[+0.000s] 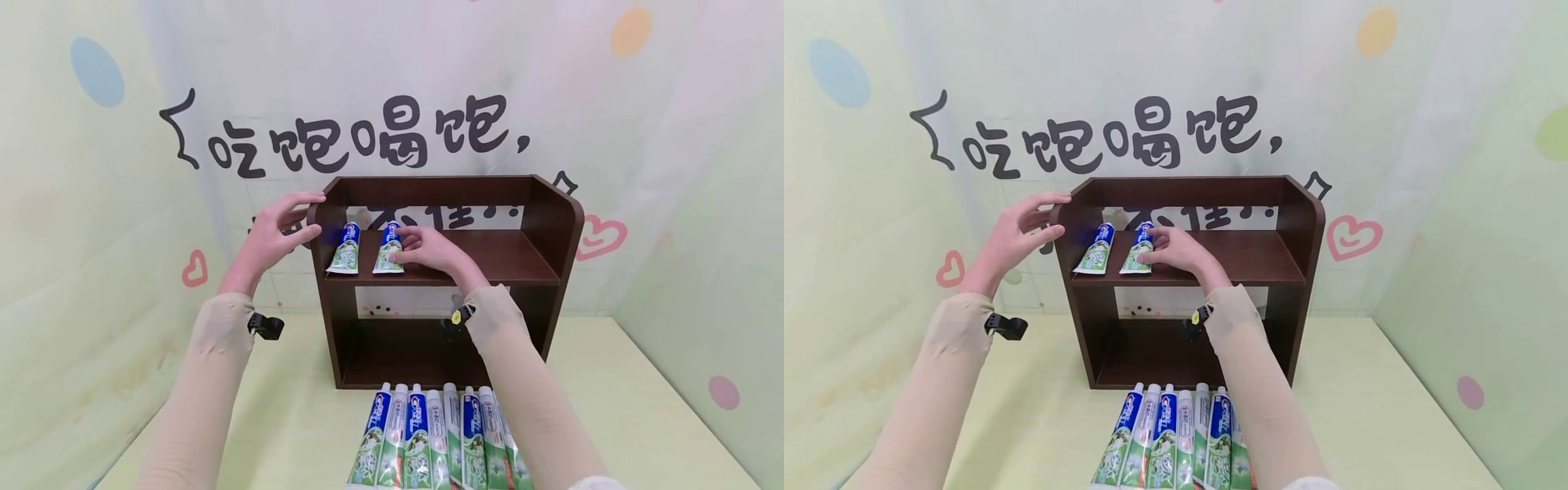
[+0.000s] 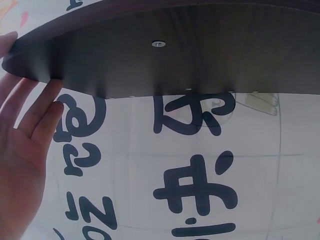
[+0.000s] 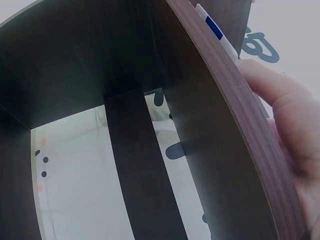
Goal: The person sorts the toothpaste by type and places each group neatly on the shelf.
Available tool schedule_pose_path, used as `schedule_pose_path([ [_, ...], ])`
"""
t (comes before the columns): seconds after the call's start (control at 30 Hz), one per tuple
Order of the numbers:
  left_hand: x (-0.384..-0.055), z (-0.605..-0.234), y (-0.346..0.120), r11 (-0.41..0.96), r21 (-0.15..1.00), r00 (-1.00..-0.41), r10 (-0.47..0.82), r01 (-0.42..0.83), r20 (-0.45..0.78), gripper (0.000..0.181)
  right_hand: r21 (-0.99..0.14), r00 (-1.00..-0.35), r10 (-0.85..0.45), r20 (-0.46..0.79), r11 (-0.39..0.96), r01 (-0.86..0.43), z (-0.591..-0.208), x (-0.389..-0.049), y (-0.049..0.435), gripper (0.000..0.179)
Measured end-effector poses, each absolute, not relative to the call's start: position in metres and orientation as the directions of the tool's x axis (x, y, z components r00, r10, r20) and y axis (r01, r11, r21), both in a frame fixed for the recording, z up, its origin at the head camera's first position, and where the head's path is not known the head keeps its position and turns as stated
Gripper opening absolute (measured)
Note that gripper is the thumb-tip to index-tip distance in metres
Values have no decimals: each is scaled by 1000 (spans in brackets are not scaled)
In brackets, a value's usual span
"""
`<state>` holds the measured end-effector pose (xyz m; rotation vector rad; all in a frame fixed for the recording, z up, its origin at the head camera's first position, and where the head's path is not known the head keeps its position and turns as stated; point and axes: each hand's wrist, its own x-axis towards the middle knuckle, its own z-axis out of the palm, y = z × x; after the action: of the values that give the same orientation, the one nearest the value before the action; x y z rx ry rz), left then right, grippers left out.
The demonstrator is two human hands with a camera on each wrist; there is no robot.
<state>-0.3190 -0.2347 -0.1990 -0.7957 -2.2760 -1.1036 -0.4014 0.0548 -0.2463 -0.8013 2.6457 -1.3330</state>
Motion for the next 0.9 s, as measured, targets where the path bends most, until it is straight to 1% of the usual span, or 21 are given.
schedule_pose_path([
  [0.27,-325,-201,-236,506,528,-709,280,682,648,44,-771,-864,-473,174,480,-418,-249,-402,56,67],
  [0.6,-322,-202,-234,476,537,-699,281,696,657,42,-771,-862,-475,177,478,-421,-252,-402,56,66],
  [0.9,-324,-206,-237,451,570,-713,268,687,648,44,-761,-852,-487,192,474,-443,-253,-401,57,66],
])
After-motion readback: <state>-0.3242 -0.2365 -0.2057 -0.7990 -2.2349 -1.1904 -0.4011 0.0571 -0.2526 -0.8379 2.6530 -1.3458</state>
